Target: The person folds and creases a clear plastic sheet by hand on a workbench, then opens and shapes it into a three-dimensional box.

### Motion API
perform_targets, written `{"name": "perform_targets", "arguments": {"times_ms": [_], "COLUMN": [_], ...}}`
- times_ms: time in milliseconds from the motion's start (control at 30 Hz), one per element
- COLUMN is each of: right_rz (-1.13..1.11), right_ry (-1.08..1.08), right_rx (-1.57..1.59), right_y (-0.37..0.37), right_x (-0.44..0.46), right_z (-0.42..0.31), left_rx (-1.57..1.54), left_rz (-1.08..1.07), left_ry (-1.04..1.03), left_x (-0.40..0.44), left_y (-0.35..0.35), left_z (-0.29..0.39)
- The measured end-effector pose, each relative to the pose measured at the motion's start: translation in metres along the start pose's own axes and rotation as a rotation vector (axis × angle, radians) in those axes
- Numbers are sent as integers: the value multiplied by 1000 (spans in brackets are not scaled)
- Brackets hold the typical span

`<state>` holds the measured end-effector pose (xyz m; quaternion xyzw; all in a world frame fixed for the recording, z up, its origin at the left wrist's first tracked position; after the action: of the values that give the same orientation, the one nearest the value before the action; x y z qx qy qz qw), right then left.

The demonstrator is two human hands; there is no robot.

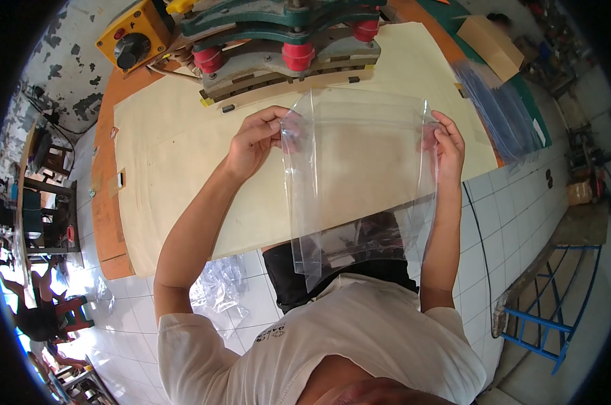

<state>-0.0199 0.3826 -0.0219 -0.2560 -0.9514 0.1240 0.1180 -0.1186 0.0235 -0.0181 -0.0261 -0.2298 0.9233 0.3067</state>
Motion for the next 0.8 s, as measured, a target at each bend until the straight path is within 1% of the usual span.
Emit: {"name": "perform_targets", "arguments": {"times_ms": [167,267,333,433,800], "right_rz": [5,8,-15,3,5], "right_ry": [-10,-6,-3,-18,-16], "right_rx": [6,1,9,3,-6], "right_y": [0,2,1,1,0], "right_x": [0,1,1,0,-1], "right_z": [2,3,3,3,2], "left_rx": [-18,40,60,41,13], "left_rz": [13,-34,33,73,76], "left_ry": [-17,9,31,67,69], "left_x": [0,0,0,-1,0], "left_y": [-1,-5,-6,-7,1], "left_z": [0,-5,-6,-4,-6]}}
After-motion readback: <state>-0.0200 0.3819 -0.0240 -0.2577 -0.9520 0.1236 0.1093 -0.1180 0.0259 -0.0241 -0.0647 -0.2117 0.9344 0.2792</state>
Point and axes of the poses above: each hand's wrist, its own x-axis towards the middle knuckle, its own y-axis out of the back of the hand, z = x × y, the point moved 8 cm from there along x, towards the middle knuckle, and after that the axes turned 9 degrees about z, right-handed, at the moved point
